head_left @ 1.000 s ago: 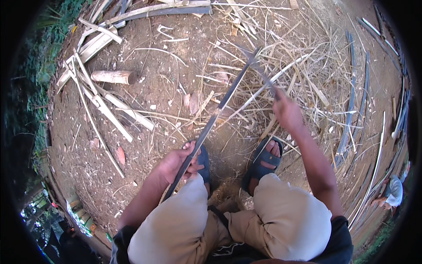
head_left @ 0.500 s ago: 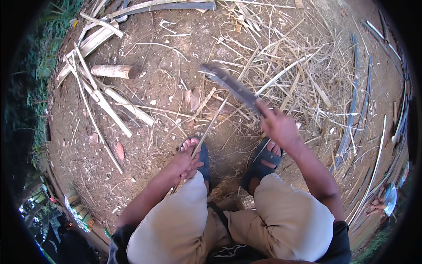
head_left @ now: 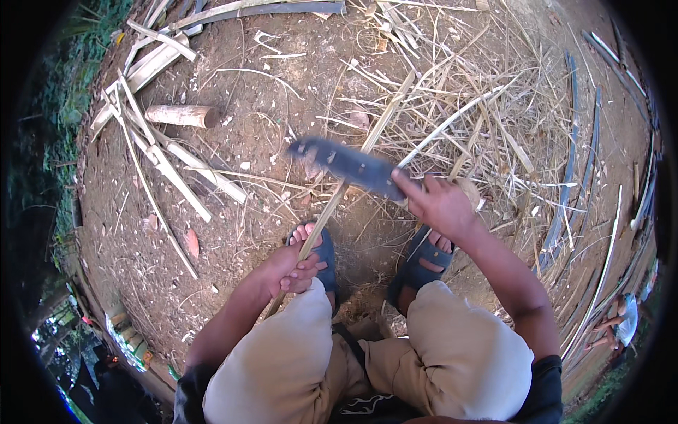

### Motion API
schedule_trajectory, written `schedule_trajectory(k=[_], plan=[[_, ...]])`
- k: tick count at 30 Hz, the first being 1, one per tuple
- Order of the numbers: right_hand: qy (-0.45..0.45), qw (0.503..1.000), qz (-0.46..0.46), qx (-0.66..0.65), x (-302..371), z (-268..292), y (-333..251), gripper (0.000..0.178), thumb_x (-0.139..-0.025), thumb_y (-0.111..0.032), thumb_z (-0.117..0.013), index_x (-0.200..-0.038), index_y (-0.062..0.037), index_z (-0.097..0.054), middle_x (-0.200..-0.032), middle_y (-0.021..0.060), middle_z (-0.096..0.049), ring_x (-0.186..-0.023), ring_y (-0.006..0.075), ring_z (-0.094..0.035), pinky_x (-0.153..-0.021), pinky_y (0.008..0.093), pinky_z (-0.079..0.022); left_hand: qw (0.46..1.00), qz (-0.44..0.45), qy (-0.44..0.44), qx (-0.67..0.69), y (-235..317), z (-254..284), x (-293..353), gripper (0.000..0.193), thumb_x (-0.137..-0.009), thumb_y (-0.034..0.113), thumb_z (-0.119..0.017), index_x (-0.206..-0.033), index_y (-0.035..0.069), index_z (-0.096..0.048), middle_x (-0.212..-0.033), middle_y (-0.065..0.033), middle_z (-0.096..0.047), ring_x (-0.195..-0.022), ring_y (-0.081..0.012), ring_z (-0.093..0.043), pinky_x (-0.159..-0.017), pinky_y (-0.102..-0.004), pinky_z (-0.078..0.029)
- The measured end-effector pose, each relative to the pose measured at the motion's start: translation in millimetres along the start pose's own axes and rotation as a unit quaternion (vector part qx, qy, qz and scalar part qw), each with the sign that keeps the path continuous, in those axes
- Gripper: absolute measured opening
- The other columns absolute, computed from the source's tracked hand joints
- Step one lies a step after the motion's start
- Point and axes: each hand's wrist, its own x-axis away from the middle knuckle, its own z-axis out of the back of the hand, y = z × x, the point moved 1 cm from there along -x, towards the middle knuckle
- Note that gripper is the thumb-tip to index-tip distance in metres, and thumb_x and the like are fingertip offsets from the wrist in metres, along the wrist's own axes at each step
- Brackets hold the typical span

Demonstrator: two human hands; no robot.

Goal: The person strips layers from bamboo pieces using a large knife while sitting on the ground.

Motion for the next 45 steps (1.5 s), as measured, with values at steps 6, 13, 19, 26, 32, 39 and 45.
schedule_trajectory(k=[6,13,19,26,32,39,45], plan=[[-0.052,0.96,-0.276,0.013,-10.8,-18.2,95.9,0.056,-0.097,-0.025,-0.058,-0.149,-0.0286,-0.038,-0.087,0.0183,-0.065,-0.062,0.0269,-0.067,-0.051,0.0396,-0.057,0.997,0.02,-0.059,-0.037,-9.6,14.5,-2.4,0.063,-0.107,0.049,-0.028,-0.054,0.015,-0.036,-0.044,0.003,-0.031,-0.029,-0.0056,-0.025,-0.024,-0.0219,-0.018],[-0.051,0.987,-0.155,0.002,12.1,-4.4,37.4,0.057,-0.093,-0.025,-0.063,-0.147,-0.0262,-0.045,-0.083,0.0116,-0.063,-0.054,0.0221,-0.063,-0.048,0.0379,-0.055,0.993,-0.038,0.033,-0.109,-15.6,31.2,-3.6,0.067,-0.106,0.056,-0.026,-0.064,0.008,-0.046,-0.047,0.0001,-0.039,-0.032,-0.0087,-0.035,-0.03,-0.0239,-0.029],[-0.042,0.995,-0.009,-0.092,52.8,6.8,-53.6,0.07,-0.086,-0.027,-0.07,-0.15,-0.0311,-0.042,-0.082,0.0087,-0.055,-0.066,0.0238,-0.062,-0.055,0.0369,-0.053,0.92,-0.202,0.128,-0.311,-17.8,-6.5,13.6,0.056,-0.106,0.049,-0.043,-0.096,-0.004,-0.06,-0.058,-0.0052,-0.054,-0.048,-0.0083,-0.053,-0.044,-0.0254,-0.042],[-0.069,0.995,0.044,-0.054,43.2,14.6,-53.2,0.066,-0.088,-0.025,-0.067,-0.15,-0.0311,-0.042,-0.083,0.0089,-0.055,-0.072,0.0269,-0.065,-0.058,0.0379,-0.054,0.885,-0.234,0.16,-0.37,-33.5,20.2,2.3,0.041,-0.107,0.039,-0.046,-0.101,0.001,-0.059,-0.063,-0.0076,-0.057,-0.053,-0.0156,-0.057,-0.051,-0.0309,-0.046],[-0.064,0.991,-0.105,-0.053,19.8,24.6,-22.0,0.066,-0.088,-0.029,-0.067,-0.149,-0.0329,-0.043,-0.082,0.0106,-0.058,-0.066,0.0272,-0.067,-0.055,0.0404,-0.055,0.69,-0.402,0.284,-0.531,-27.2,-0.1,12.7,0.032,-0.105,0.031,-0.049,-0.096,0.001,-0.056,-0.067,-0.0248,-0.06,-0.061,-0.0439,-0.063,-0.055,-0.0507,-0.046],[-0.103,0.982,-0.157,-0.004,14.7,24.0,1.4,0.061,-0.089,-0.03,-0.067,-0.147,-0.0308,-0.046,-0.083,0.0142,-0.062,-0.062,0.0274,-0.067,-0.054,0.0414,-0.056,0.681,-0.342,0.323,-0.561,-29.3,-3.4,21.2,0.027,-0.104,0.025,-0.05,-0.094,0.001,-0.056,-0.071,-0.0304,-0.061,-0.072,-0.0524,-0.062,-0.059,-0.0567,-0.046],[-0.054,0.988,-0.136,-0.038,13.7,14.1,19.3,0.06,-0.093,-0.028,-0.062,-0.149,-0.0272,-0.042,-0.079,0.013,-0.062,-0.055,0.0257,-0.064,-0.048,0.041,-0.055,0.686,-0.353,0.32,-0.55,-25.1,-6.4,22.7,0.025,-0.103,0.023,-0.051,-0.095,0.0,-0.057,-0.074,-0.0308,-0.062,-0.074,-0.0526,-0.062,-0.063,-0.0575,-0.047]])
